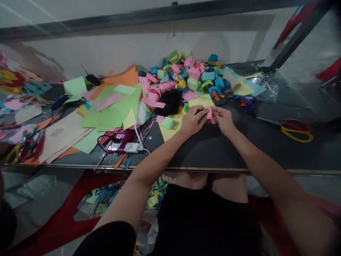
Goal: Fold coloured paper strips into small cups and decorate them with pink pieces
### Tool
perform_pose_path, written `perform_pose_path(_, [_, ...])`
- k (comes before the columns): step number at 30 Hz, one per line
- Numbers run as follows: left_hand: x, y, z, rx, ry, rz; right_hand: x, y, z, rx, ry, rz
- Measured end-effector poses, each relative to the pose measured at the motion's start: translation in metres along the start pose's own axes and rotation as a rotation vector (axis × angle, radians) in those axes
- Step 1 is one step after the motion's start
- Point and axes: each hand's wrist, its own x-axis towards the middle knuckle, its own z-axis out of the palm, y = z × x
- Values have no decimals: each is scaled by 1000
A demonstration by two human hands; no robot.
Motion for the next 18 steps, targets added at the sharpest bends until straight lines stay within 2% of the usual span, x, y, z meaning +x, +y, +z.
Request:
perform_pose_path(3, [0,-4,3,-18,10,3,0,-2,1,28,-25,6])
perform_pose_path(12, [0,-3,6,-45,51,13,0,0,1,77,70,-29])
perform_pose_path(18, [0,-4,8,-175,70,-64,-1,-1,3,42,77,7])
